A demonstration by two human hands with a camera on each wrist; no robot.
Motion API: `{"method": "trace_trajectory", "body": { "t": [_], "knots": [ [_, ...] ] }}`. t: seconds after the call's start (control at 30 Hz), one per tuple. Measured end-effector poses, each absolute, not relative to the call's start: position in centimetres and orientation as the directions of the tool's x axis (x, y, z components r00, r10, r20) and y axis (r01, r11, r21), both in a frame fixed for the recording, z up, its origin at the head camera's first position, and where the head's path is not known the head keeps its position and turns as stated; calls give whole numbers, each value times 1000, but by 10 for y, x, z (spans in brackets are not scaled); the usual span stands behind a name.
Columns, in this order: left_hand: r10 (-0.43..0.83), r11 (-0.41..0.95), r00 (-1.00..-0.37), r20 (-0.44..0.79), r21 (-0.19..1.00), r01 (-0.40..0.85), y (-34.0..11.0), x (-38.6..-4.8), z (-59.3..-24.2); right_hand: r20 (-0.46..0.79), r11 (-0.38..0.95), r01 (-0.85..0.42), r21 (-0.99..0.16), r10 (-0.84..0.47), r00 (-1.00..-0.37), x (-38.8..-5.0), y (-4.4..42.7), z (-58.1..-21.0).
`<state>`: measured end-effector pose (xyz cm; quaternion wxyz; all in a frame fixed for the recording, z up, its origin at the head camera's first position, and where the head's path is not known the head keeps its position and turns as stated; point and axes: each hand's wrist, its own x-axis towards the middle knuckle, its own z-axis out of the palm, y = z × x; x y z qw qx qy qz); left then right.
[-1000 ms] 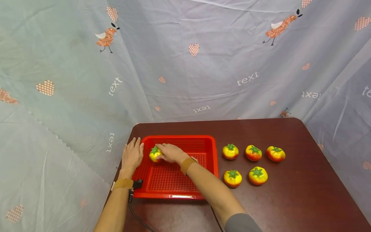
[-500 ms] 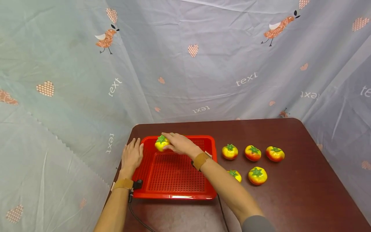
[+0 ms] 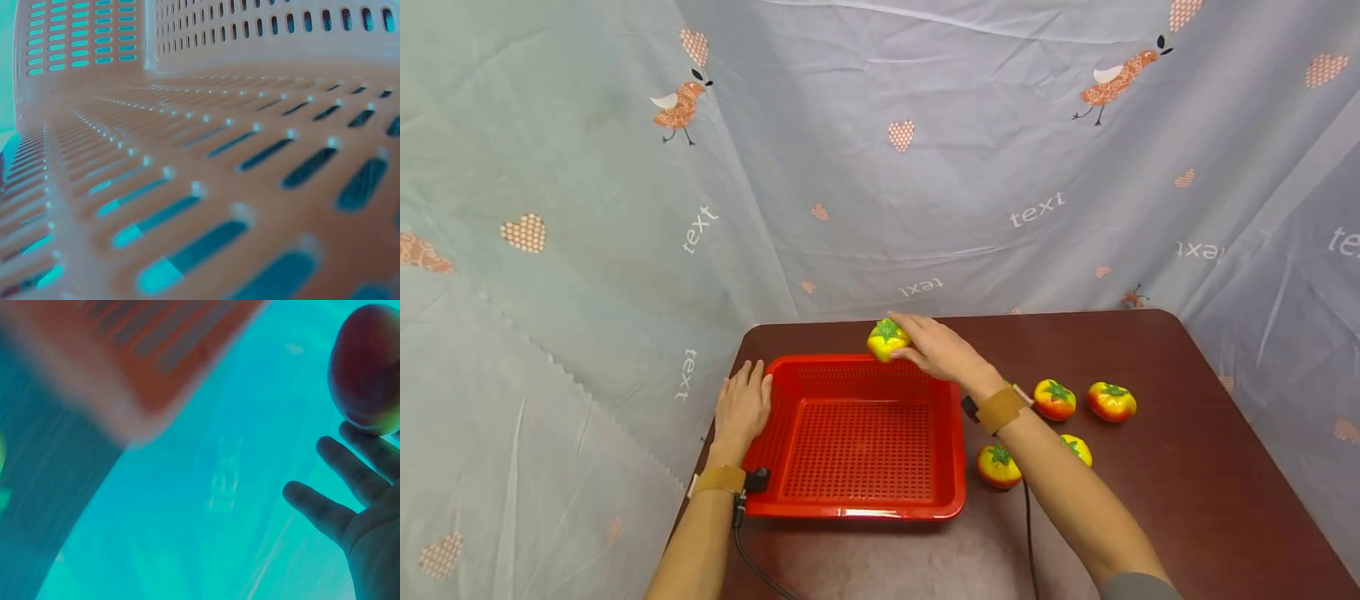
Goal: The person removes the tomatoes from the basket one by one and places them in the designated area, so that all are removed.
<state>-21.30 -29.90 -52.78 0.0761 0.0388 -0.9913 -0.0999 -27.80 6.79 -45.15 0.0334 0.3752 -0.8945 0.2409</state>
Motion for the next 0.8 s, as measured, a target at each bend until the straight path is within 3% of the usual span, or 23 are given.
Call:
{"method": "trace_trajectory", "body": {
  "t": [0.57, 0.8],
  "knots": [
    [-92, 978, -986, 138, 199, -63, -297, -214, -529, 271, 757, -512, -406, -435, -859, -245, 221, -434],
    [-95, 977, -984, 149, 206, -63, -299, -213, -531, 292, 793, -466, -392, -374, -880, -224, 268, -430]
  ]
}}
